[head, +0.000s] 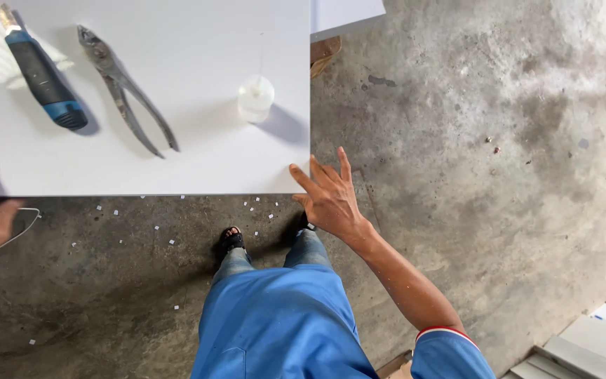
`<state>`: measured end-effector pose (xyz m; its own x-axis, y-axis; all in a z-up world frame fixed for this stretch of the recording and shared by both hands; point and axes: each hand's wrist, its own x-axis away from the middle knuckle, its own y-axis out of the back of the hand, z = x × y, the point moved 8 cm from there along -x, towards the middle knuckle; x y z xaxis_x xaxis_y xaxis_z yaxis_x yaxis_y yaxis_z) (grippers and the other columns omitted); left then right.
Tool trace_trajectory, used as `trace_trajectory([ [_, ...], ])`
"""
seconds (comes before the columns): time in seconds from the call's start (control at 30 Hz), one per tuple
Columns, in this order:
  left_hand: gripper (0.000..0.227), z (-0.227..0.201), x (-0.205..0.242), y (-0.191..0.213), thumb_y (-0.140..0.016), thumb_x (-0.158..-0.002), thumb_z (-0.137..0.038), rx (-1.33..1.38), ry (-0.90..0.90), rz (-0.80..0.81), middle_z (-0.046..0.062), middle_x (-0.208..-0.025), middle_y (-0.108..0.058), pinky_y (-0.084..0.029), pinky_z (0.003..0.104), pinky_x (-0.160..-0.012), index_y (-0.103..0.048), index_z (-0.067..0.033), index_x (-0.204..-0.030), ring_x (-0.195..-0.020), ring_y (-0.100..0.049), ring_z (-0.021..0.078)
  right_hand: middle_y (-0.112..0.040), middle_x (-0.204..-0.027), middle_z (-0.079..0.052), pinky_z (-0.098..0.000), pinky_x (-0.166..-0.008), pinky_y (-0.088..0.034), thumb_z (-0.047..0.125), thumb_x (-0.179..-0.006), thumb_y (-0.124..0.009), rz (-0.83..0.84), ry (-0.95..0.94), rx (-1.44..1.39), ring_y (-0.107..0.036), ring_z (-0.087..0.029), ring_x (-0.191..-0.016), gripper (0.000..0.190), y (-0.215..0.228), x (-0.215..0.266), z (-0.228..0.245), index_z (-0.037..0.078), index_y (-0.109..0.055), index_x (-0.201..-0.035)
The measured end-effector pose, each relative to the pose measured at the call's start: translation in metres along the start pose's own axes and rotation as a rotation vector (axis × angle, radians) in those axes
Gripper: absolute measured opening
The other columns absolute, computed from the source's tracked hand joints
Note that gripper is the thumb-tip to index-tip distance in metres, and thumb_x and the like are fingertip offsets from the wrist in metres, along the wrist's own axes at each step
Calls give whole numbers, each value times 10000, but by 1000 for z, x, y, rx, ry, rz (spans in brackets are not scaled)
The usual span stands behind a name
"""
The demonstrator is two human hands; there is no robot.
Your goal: Apply adhesive to the edges of a whiteboard material using a glue bottle and smooth it out.
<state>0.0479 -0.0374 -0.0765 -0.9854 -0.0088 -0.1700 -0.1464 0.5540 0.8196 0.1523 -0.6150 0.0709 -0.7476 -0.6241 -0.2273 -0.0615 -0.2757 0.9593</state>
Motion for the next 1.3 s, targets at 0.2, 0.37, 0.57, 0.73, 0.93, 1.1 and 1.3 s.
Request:
trace_trajectory([
  [0.2, 812, -335, -56, -65, -573, -884, -683, -291, -41, -134, 265, -1648, -337, -37, 688, -1243, -482, -196, -1528, -1560, -268, 435, -662, -1353, -143, -560, -1212, -280, 440, -793, -819, 334, -182, -436, -604, -310, -1257, 702, 28, -48, -75, 126, -597, -1380],
  [0.37, 1023, -453, -112, -158, -660, -732, -745, -288, -9, 39, 180, -1633, -305, -95, 631, -1216, -362, -226, -1561, -1517, -250, 320, -364, -1594, -201, -543, -1234, -302, 471, -761, -873, 223, -66, -677, -346, -370, -1491, 1059, -1, -118, -122, 76, -305, -1562],
  [0.57, 1014, -474, -120, -181, -755, -655, -648, -335, 88, 72, 116, -1568, -411, -243, 518, -1230, -436, -188, -1500, -1466, -350, 272, -48, -1713, -219, -561, -1277, -210, 519, -625, -957, 289, 165, -862, -93, -394, -1594, 1471, -55, -167, -115, 87, 23, -1633],
  [0.73, 953, -481, -114, -177, -708, -733, -643, -375, 37, -36, 121, -1549, -470, -292, 453, -1228, -471, -118, -1492, -1453, -400, 269, -9, -1690, -259, -571, -1273, -211, 556, -569, -1002, 248, 267, -956, -82, -436, -1578, 1582, -67, -193, -90, 75, 88, -1610],
  [0.93, 934, -486, -119, -175, -776, -672, -570, -418, 53, 26, 101, -1508, -509, -330, 409, -1213, -512, -128, -1452, -1421, -437, 253, -80, -1659, -271, -598, -1247, -228, 532, -518, -1011, 222, 321, -959, -146, -442, -1541, 1565, -71, -197, -65, 55, 21, -1593],
  [1.1, 935, -489, -117, -176, -868, -617, -428, -410, 68, 56, 104, -1489, -523, -335, 402, -1203, -532, -108, -1429, -1399, -459, 260, -499, -1473, -211, -682, -1205, -207, 493, -672, -980, 141, 361, -712, -453, -398, -1400, 1158, -97, -192, -51, 71, -278, -1490],
  [1.3, 903, -490, -118, -174, -864, -654, -418, -415, 143, 25, 62, -1509, -514, -324, 365, -1218, -521, -148, -1445, -1412, -454, 215, -680, -1274, -229, -566, -961, -556, 282, -812, -882, 447, 378, -941, -673, -390, -1156, 772, -21, -157, -88, 43, -418, -1381],
])
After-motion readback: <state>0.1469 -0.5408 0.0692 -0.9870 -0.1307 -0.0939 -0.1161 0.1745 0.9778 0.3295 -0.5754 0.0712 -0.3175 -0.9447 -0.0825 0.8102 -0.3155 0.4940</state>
